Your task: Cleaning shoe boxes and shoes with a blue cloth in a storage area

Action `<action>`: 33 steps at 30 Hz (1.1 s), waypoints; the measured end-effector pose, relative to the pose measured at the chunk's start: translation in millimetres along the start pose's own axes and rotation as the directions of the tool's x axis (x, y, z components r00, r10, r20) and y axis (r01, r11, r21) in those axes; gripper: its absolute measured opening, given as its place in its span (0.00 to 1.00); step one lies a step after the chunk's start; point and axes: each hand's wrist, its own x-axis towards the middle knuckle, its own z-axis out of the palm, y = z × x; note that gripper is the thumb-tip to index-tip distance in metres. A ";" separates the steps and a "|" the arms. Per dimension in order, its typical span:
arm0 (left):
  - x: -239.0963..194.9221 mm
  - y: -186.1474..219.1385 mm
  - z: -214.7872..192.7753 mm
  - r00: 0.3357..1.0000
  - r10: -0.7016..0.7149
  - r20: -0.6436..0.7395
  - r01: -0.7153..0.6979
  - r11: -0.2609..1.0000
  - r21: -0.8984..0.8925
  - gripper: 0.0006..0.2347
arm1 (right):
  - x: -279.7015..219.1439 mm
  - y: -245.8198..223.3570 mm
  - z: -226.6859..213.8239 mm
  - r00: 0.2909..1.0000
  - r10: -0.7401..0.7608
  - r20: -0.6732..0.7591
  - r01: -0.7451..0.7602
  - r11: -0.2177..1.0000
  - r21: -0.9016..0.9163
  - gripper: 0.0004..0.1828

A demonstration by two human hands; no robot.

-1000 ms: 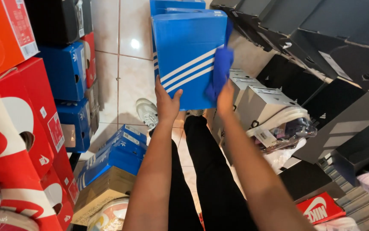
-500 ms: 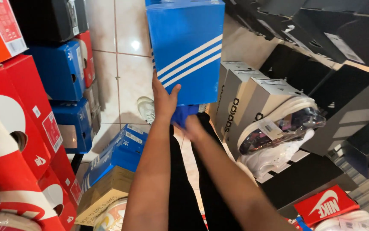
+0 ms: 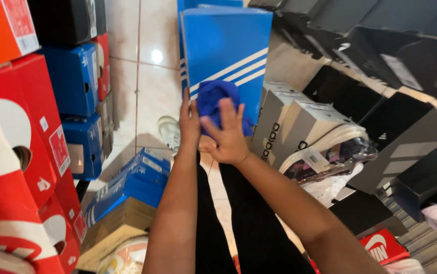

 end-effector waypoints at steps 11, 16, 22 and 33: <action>-1.0 25.4 -6.7 0.990 0.123 0.066 -0.126 0.992 0.032 0.23 | 163.2 70.9 3.6 0.941 0.270 -0.202 -0.334 0.829 -0.449 0.29; 9.2 -38.6 -0.2 0.997 0.078 -0.020 -0.078 0.997 -0.002 0.20 | 158.0 29.5 31.9 1.000 0.009 -0.015 -0.014 0.945 -0.327 0.25; -4.3 -4.6 -1.6 0.989 0.130 -0.067 -0.134 0.989 -0.056 0.20 | 58.1 99.2 -7.1 0.982 0.138 -0.130 -0.175 0.926 -0.334 0.21; 12.5 9.3 -12.9 0.961 0.128 0.247 -0.115 0.991 -0.064 0.20 | 9.4 90.3 -111.0 0.476 0.875 0.085 -0.516 0.200 0.833 0.23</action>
